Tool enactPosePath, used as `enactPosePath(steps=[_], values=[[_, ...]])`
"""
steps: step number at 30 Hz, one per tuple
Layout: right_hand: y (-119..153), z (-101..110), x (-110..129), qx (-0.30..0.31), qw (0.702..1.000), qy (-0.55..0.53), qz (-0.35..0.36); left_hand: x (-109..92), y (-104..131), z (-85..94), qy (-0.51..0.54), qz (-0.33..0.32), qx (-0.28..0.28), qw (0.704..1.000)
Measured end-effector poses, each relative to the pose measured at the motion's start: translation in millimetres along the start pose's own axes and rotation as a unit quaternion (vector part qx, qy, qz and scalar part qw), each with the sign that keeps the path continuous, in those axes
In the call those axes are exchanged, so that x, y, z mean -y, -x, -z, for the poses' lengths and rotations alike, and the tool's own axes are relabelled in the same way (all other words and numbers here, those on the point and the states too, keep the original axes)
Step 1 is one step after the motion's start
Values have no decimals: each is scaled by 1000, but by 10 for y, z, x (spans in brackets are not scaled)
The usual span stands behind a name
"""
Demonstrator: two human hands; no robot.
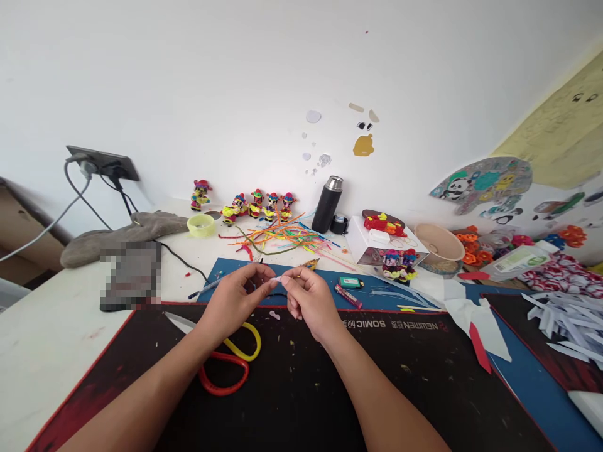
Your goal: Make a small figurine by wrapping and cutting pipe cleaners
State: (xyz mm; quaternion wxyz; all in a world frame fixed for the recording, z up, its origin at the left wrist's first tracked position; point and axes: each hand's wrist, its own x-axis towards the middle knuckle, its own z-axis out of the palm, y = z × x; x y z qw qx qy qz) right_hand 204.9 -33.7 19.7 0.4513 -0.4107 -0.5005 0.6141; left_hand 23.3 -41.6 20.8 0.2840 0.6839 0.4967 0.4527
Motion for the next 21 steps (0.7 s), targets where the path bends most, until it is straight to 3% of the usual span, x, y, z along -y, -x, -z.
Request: enactPosePath(steps=[9, 15, 21], values=[[7, -20, 14, 14, 1000, -9, -16, 9, -16, 39, 78, 53, -24, 995], [6, -26, 6, 18, 999, -9, -25, -12, -34, 70, 127, 74, 10, 989], [13, -22, 16, 19, 999, -7, -25, -34, 9, 22, 55, 3, 7, 998]])
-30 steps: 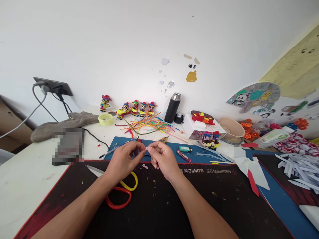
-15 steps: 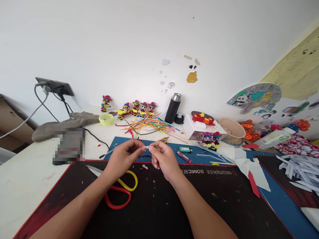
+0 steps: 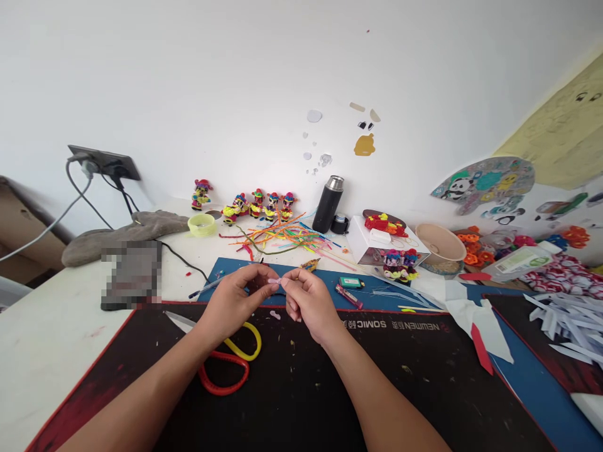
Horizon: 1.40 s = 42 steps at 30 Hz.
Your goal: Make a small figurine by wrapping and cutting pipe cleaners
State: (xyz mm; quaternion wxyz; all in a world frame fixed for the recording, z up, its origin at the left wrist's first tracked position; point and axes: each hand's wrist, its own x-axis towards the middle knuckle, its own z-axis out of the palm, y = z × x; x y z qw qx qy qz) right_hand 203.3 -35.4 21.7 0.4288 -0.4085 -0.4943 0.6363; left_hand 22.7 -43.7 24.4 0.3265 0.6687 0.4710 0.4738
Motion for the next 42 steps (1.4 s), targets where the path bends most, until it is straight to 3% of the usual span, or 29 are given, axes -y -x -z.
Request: enactPosePath(steps=[6, 26, 30, 37, 42], values=[[4, 0, -14, 18, 1000, -3, -2, -19, -2, -7, -27, -12, -21, 999], [4, 0, -8, 35, 999, 1, -20, 14, 2, 6, -55, -50, 3, 997], [8, -10, -2, 34, 999, 2, -20, 14, 4, 4, -28, -11, 11, 999], [3, -19, 5, 10, 1000, -13, -5, 39, -27, -27, 157, 88, 58, 982], [5, -26, -13, 19, 1000, -4, -3, -14, -43, 1, 169, 109, 45, 979]])
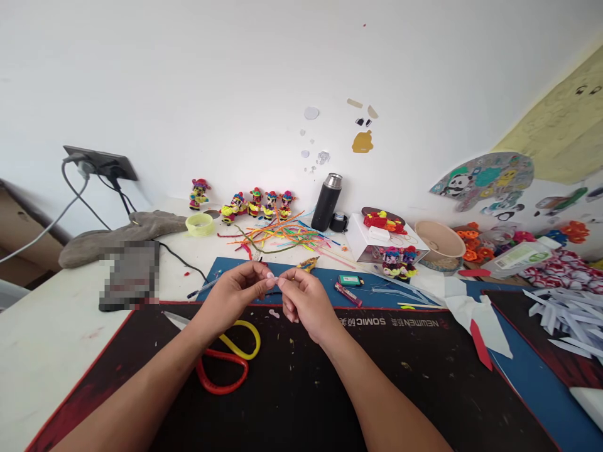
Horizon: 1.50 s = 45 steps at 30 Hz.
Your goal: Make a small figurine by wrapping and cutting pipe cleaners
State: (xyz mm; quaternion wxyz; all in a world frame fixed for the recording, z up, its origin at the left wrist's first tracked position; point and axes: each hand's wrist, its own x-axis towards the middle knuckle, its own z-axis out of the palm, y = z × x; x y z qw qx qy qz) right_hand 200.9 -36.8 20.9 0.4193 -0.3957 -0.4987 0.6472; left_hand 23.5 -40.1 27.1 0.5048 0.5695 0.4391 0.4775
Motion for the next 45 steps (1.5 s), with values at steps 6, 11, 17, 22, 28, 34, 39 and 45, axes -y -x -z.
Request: enactPosePath(steps=[6, 11, 17, 22, 28, 34, 39, 45], values=[[7, 5, -28, 17, 1000, 18, -6, -14, 9, 14, -4, 28, -3, 1000], [-12, 37, -14, -1, 1000, 9, -2, -2, -10, 34, 11, 37, 0, 999], [-12, 41, -19, -15, 999, 34, 23, 1, -6, -1, -1, 62, 40, 997], [-10, 38, -11, -13, 999, 40, 21, 2, -10, -17, -16, 60, 31, 998], [-28, 53, -8, -23, 999, 44, 23, 12, -13, -1, -10, 75, 20, 997], [-37, 62, 4, -55, 998, 17, 31, -49, -15, 21, -50, 64, 18, 997], [-35, 51, 13, -57, 998, 6, 34, -52, -8, 26, -82, 54, 31, 995], [-27, 40, 35, -52, 998, 7, 29, -43, -8, 26, -102, 47, 33, 993]])
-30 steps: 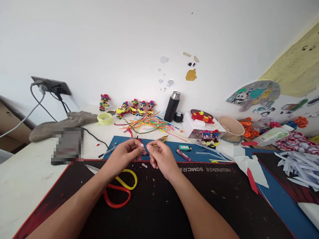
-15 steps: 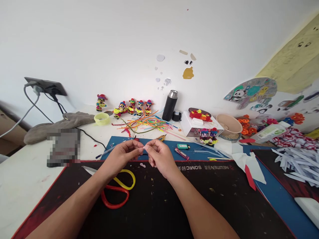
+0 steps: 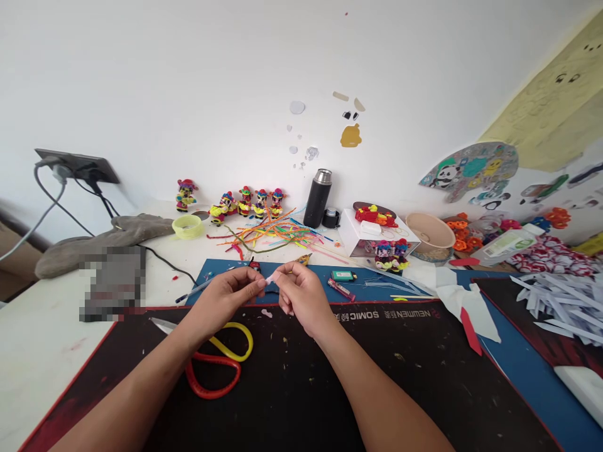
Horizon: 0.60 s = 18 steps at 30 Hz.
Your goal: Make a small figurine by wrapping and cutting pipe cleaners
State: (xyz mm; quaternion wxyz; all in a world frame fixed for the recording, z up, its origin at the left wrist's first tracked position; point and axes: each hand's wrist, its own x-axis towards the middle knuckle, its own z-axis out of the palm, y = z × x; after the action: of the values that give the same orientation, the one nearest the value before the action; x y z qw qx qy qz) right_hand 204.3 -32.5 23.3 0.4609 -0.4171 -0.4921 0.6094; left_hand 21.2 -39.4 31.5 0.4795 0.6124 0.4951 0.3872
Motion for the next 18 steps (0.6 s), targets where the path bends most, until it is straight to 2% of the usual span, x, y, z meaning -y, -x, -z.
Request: enactPosePath(steps=[5, 8, 12, 18], values=[[-1, 2, -6, 2, 1000, 0, -2, -11, -1, 5, 8, 8, -1, 1000], [-1, 6, -20, 2, 1000, 3, 1, 21, -8, -7, 50, 45, 22, 997], [3, 15, -29, 8, 1000, 10, 10, 74, -3, -39, 152, 119, 73, 978], [13, 12, -17, 15, 999, 23, 17, 98, 8, -32, 247, 164, 71, 952]])
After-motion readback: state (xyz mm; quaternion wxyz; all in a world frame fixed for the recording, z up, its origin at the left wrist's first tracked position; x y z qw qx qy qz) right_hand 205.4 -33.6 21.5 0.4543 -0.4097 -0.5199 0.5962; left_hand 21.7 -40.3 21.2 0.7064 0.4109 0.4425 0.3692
